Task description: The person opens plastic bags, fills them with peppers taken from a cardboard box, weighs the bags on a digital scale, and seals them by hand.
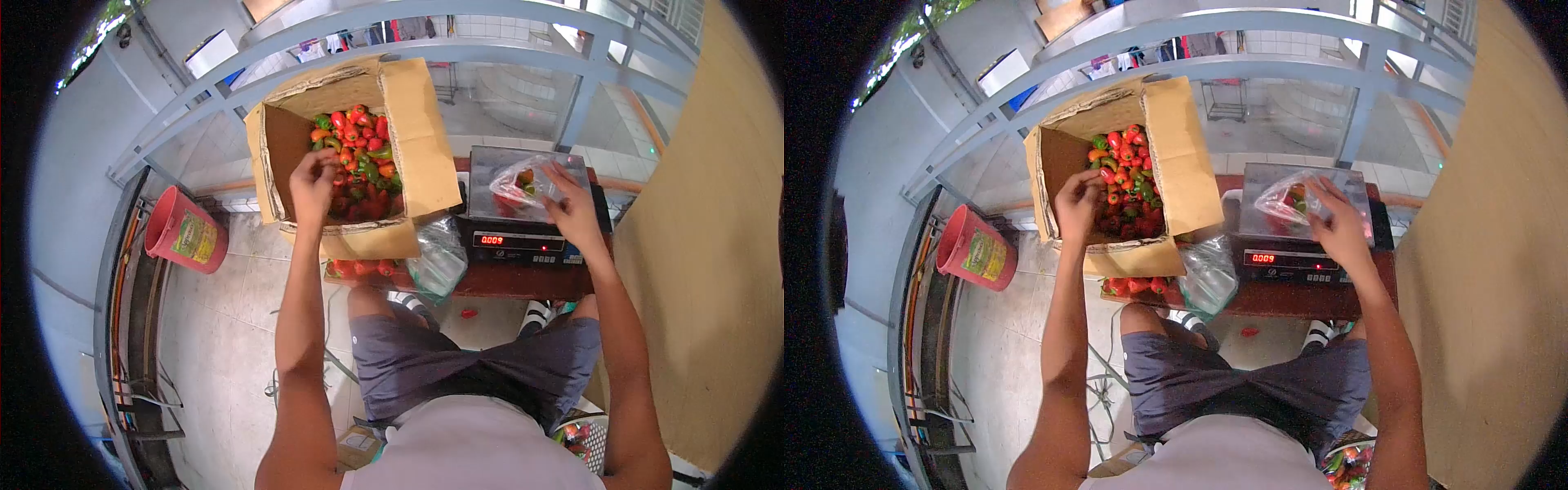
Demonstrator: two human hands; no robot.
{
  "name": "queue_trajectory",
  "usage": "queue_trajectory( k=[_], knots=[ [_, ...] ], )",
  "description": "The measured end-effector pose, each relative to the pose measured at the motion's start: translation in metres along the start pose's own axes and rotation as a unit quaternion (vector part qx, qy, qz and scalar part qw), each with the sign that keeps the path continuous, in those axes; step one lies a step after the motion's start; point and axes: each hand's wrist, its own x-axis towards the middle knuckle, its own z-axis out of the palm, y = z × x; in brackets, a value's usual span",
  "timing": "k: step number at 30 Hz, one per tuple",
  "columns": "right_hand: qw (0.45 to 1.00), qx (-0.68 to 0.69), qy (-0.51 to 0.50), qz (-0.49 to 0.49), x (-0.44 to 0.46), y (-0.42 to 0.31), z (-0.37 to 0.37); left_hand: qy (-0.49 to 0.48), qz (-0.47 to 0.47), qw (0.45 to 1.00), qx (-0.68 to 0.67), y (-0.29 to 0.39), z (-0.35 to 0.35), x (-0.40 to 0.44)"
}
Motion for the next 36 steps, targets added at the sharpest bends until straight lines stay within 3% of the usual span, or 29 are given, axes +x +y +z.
queue_trajectory(
  k=[2, 4, 7, 8, 10, 11, 13, 15, 17, 18, 20, 22, 23, 25, 29, 31, 34, 36],
  knots=[
    [0.994, 0.081, 0.072, -0.023, -0.023, 0.004, -0.01, -0.1, 0.034, 0.984, 0.145, -0.065, 0.005, 0.035],
    [0.982, 0.117, 0.14, -0.042, -0.049, 0.019, -0.02, -0.214, 0.019, 0.927, 0.308, -0.085, 0.016, 0.05],
    [0.975, 0.111, 0.149, 0.121, -0.107, 0.079, -0.027, -0.391, -0.034, 0.796, 0.462, -0.073, 0.052, 0.048],
    [0.969, 0.097, 0.153, 0.17, -0.13, 0.092, -0.025, -0.449, -0.045, 0.742, 0.495, -0.071, 0.062, 0.047],
    [0.969, -0.126, 0.171, 0.124, -0.179, 0.126, -0.014, -0.532, -0.03, 0.681, 0.502, -0.143, 0.09, 0.053],
    [0.969, -0.143, 0.168, 0.114, -0.195, 0.126, -0.013, -0.573, -0.022, 0.646, 0.504, -0.171, 0.101, 0.051],
    [0.967, -0.171, 0.162, 0.096, -0.216, 0.116, 0.002, -0.54, -0.041, 0.668, 0.511, -0.158, 0.098, 0.043],
    [0.967, -0.19, 0.13, 0.112, -0.213, 0.108, 0.007, -0.548, -0.073, 0.662, 0.506, -0.099, 0.085, 0.037],
    [0.967, -0.187, 0.126, 0.12, -0.206, 0.108, 0.008, -0.543, -0.096, 0.66, 0.511, -0.1, 0.078, 0.038],
    [0.968, -0.175, 0.134, 0.121, -0.203, 0.111, 0.01, -0.539, -0.107, 0.659, 0.514, -0.102, 0.068, 0.043],
    [0.969, -0.156, 0.15, 0.119, -0.199, 0.112, 0.011, -0.472, -0.021, 0.725, 0.501, -0.181, 0.028, 0.058],
    [0.97, -0.143, 0.162, 0.114, -0.197, 0.11, 0.013, -0.399, -0.082, 0.851, 0.33, -0.152, 0.014, 0.057],
    [0.971, -0.141, 0.163, 0.107, -0.196, 0.112, 0.014, -0.344, -0.182, 0.908, 0.155, -0.078, 0.008, 0.046],
    [0.972, -0.139, 0.162, 0.096, -0.197, 0.115, 0.014, -0.261, -0.194, 0.945, -0.038, -0.028, 0.003, 0.035],
    [0.971, -0.059, 0.18, 0.148, -0.192, 0.109, 0.012, -0.171, -0.18, 0.926, -0.284, 0.032, -0.001, 0.005],
    [0.963, 0.01, 0.201, 0.179, -0.179, 0.086, 0.012, -0.188, -0.138, 0.927, -0.292, 0.055, 0.007, -0.008],
    [0.976, 0.041, 0.197, 0.078, -0.145, 0.062, 0.007, -0.213, -0.1, 0.934, -0.269, 0.08, 0.036, -0.027],
    [0.977, 0.033, 0.212, -0.014, -0.104, 0.02, 0.003, -0.329, -0.115, 0.916, -0.197, 0.103, 0.066, -0.032]
  ],
)
